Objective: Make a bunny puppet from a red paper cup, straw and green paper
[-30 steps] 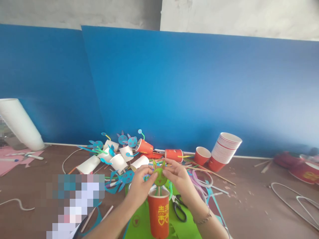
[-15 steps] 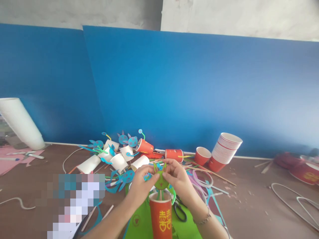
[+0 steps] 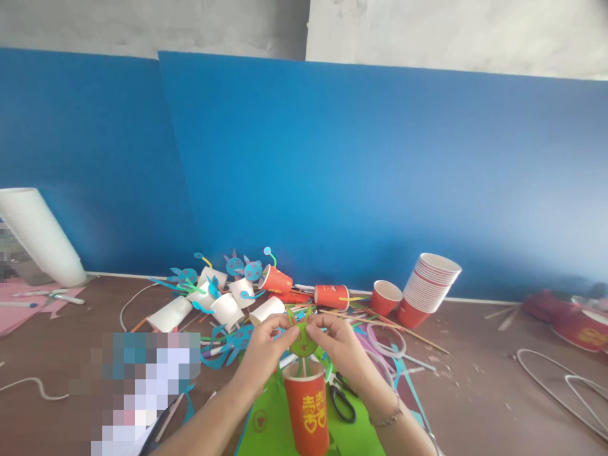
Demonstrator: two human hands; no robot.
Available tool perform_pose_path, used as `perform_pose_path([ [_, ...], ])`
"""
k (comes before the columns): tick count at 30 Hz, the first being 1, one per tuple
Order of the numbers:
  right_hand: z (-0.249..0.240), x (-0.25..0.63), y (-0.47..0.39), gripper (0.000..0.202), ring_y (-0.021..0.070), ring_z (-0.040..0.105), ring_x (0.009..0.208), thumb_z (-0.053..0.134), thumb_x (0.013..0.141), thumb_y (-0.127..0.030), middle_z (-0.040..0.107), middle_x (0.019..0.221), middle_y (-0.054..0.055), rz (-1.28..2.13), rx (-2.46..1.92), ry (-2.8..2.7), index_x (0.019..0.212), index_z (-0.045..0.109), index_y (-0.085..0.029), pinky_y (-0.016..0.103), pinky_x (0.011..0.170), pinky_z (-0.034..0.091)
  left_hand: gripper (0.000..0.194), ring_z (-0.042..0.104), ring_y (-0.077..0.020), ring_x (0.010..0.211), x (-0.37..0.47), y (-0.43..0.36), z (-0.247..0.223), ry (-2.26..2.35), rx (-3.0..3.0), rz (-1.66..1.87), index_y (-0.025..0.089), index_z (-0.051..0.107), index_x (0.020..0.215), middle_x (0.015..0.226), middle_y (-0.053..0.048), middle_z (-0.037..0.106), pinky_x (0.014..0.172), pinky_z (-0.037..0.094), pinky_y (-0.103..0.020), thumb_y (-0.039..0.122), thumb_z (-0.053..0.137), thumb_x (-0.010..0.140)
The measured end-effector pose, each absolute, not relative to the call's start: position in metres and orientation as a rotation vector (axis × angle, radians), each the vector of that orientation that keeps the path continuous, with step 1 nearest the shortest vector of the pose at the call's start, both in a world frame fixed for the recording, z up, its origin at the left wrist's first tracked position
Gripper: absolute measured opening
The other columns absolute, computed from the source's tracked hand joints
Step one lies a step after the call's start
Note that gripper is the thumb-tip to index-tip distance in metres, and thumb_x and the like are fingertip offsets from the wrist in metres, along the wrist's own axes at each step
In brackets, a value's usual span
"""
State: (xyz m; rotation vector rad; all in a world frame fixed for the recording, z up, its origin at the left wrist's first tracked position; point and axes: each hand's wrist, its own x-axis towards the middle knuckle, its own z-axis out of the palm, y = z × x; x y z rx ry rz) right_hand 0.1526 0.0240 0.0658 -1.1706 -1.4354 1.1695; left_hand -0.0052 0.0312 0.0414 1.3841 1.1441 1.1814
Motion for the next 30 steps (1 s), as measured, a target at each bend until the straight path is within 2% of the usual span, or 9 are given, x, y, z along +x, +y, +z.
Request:
perform_pose_path([
  [3, 0.069, 0.151, 0.023, 0.026, 0.0160, 0.053, 0.064, 0.064, 0.075, -0.036, 0.059, 0.067, 0.001, 1.062, -1.158, -1.450, 0.058, 0.057, -0.018, 0.028, 0.062, 0.042, 0.026, 0.061, -0.0203, 0.078, -0.005, 0.031, 0.041, 1.111, 1.418, 1.154, 0.018, 0.059, 0.070, 0.084, -0.005, 0.067, 0.071, 0.047, -0.030, 0.043, 0.062, 0.074],
  [8, 0.068, 0.153, 0.024, 0.025, 0.0176, 0.055, 0.068, 0.064, 0.076, -0.037, 0.061, 0.070, 0.002, 1.042, -1.143, -1.498, 0.060, 0.062, -0.018, 0.029, 0.065, 0.043, 0.024, 0.059, -0.0204, 0.080, -0.006, 0.029, 0.047, 1.118, 1.460, 1.164, 0.017, 0.061, 0.072, 0.084, -0.005, 0.066, 0.072, 0.047, -0.029, 0.042, 0.061, 0.076],
  [14, 0.067, 0.158, 0.026, 0.030, 0.0235, 0.062, 0.085, 0.065, 0.076, -0.041, 0.070, 0.091, 0.007, 1.110, -1.201, -1.416, 0.093, 0.071, -0.018, 0.033, 0.074, 0.047, 0.027, 0.061, -0.0197, 0.076, -0.008, 0.028, 0.053, 1.076, 1.320, 1.184, 0.017, 0.060, 0.071, 0.077, -0.002, 0.064, 0.071, 0.046, -0.029, 0.044, 0.062, 0.076],
  [18, 0.069, 0.161, 0.024, 0.021, 0.0177, 0.058, 0.067, 0.066, 0.074, -0.038, 0.066, 0.071, 0.001, 1.146, -1.229, -1.514, 0.070, 0.068, -0.017, 0.028, 0.064, 0.044, 0.029, 0.061, -0.0203, 0.079, -0.009, 0.030, 0.053, 1.124, 1.392, 1.204, 0.018, 0.058, 0.063, 0.080, -0.003, 0.064, 0.074, 0.047, -0.030, 0.044, 0.062, 0.075],
  [22, 0.070, 0.160, 0.023, 0.023, 0.0148, 0.052, 0.061, 0.068, 0.071, -0.036, 0.061, 0.065, 0.000, 1.122, -1.220, -1.510, 0.059, 0.063, -0.017, 0.026, 0.059, 0.040, 0.024, 0.056, -0.0274, 0.101, -0.014, 0.032, 0.055, 1.328, 1.692, 1.327, 0.019, 0.058, 0.059, 0.099, -0.008, 0.062, 0.091, 0.042, -0.040, 0.039, 0.064, 0.073],
  [24, 0.070, 0.161, 0.024, 0.025, 0.0147, 0.051, 0.059, 0.069, 0.071, -0.039, 0.060, 0.063, 0.000, 1.135, -1.208, -1.465, 0.060, 0.064, -0.017, 0.027, 0.057, 0.039, 0.019, 0.051, -0.0295, 0.111, -0.018, 0.034, 0.057, 1.410, 1.772, 1.411, 0.020, 0.063, 0.073, 0.109, -0.010, 0.059, 0.096, 0.038, -0.044, 0.039, 0.065, 0.072],
  [25, 0.071, 0.161, 0.024, 0.026, 0.0150, 0.051, 0.059, 0.069, 0.071, -0.041, 0.060, 0.062, 0.000, 1.141, -1.201, -1.433, 0.060, 0.064, -0.017, 0.027, 0.058, 0.039, 0.024, 0.050, -0.0297, 0.114, -0.020, 0.034, 0.057, 1.424, 1.750, 1.421, 0.021, 0.063, 0.086, 0.113, -0.011, 0.058, 0.097, 0.037, -0.045, 0.040, 0.066, 0.072],
  [28, 0.073, 0.164, 0.025, 0.030, 0.0170, 0.054, 0.063, 0.069, 0.071, -0.045, 0.062, 0.063, 0.002, 1.162, -1.186, -1.328, 0.062, 0.065, -0.017, 0.029, 0.062, 0.040, 0.057, 0.050, -0.0287, 0.118, -0.021, 0.035, 0.057, 1.288, 1.465, 1.247, 0.020, 0.048, 0.121, 0.122, -0.014, 0.056, 0.094, 0.042, -0.043, 0.046, 0.065, 0.073],
  [30, 0.074, 0.165, 0.025, 0.031, 0.0178, 0.055, 0.065, 0.070, 0.070, -0.047, 0.063, 0.064, 0.002, 1.168, -1.183, -1.261, 0.062, 0.065, -0.017, 0.029, 0.063, 0.040, 0.067, 0.055, -0.0274, 0.115, -0.018, 0.033, 0.054, 1.054, 1.252, 1.081, 0.019, 0.040, 0.130, 0.122, -0.015, 0.058, 0.093, 0.044, -0.041, 0.048, 0.065, 0.074],
])
